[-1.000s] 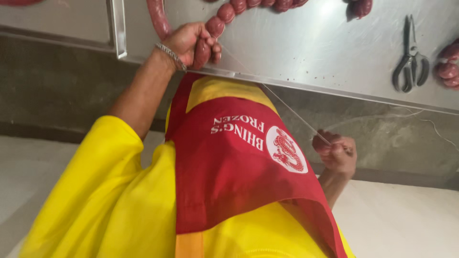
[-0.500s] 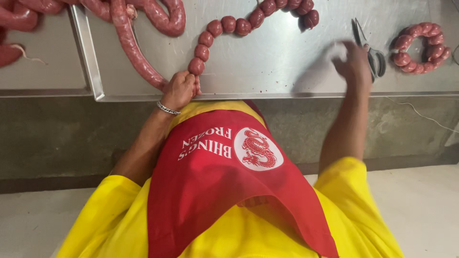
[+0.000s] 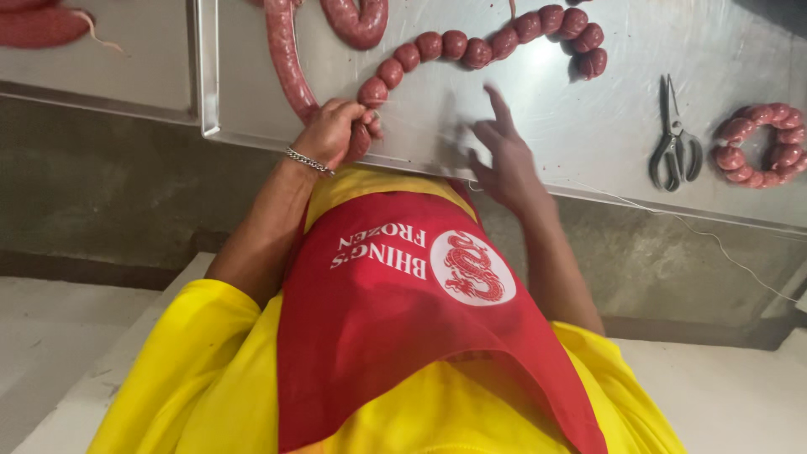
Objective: The person links sausages by twisting a long casing into smaller segments, tying them with a thin string, and cutting the string with shears.
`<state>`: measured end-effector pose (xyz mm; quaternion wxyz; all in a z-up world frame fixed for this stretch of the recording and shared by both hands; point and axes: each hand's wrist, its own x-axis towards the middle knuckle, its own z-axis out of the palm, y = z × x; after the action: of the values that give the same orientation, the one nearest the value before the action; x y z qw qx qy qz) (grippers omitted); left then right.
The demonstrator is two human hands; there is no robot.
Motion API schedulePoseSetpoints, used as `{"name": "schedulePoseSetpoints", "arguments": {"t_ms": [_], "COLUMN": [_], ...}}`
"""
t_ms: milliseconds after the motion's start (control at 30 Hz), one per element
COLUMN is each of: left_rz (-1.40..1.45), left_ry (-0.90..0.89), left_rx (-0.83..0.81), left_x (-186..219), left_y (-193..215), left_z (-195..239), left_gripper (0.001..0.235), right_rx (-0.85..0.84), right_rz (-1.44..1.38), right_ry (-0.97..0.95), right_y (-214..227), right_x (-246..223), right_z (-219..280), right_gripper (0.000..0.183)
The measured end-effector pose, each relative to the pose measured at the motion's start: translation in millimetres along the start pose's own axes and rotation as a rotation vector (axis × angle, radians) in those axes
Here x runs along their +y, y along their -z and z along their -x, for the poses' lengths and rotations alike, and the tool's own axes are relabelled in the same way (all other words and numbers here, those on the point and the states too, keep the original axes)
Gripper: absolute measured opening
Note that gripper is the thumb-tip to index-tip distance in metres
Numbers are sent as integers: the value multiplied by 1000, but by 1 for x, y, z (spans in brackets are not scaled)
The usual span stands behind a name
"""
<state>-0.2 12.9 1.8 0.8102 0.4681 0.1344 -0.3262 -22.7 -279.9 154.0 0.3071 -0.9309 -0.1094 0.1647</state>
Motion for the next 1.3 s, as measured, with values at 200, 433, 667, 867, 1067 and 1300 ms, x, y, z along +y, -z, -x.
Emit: {"name": "schedulePoseSetpoints", "arguments": {"t_ms": [200,433,667,867,1067,1300], "left_rz": [237,439,391,-255,-825,-747], "left_ry": [49,103,99,-226,-270,-234], "left_rx": [14,97,46,-71,-38,4], "left_x": [-10,12,-3,-4,3,7], "left_y": [-11,-2,5,-15,-40,-33], "left_z": [-18,-40,-29,-5,22,25], "left_gripper": [27,22,23,36,37,38], "right_rx": [415,-327,72,365,170,-47], "right_rz": [-1906,-733,-546,-515,506,695], "right_ry": [396,-355,-958,-863,-190,194], "right_y": [48,-26,-77,27,82,-133], "right_x": [112,147,199,229,339,71], "right_z": [139,229,249,213,0,-146], "right_gripper": [27,12,24,36,90,46]}}
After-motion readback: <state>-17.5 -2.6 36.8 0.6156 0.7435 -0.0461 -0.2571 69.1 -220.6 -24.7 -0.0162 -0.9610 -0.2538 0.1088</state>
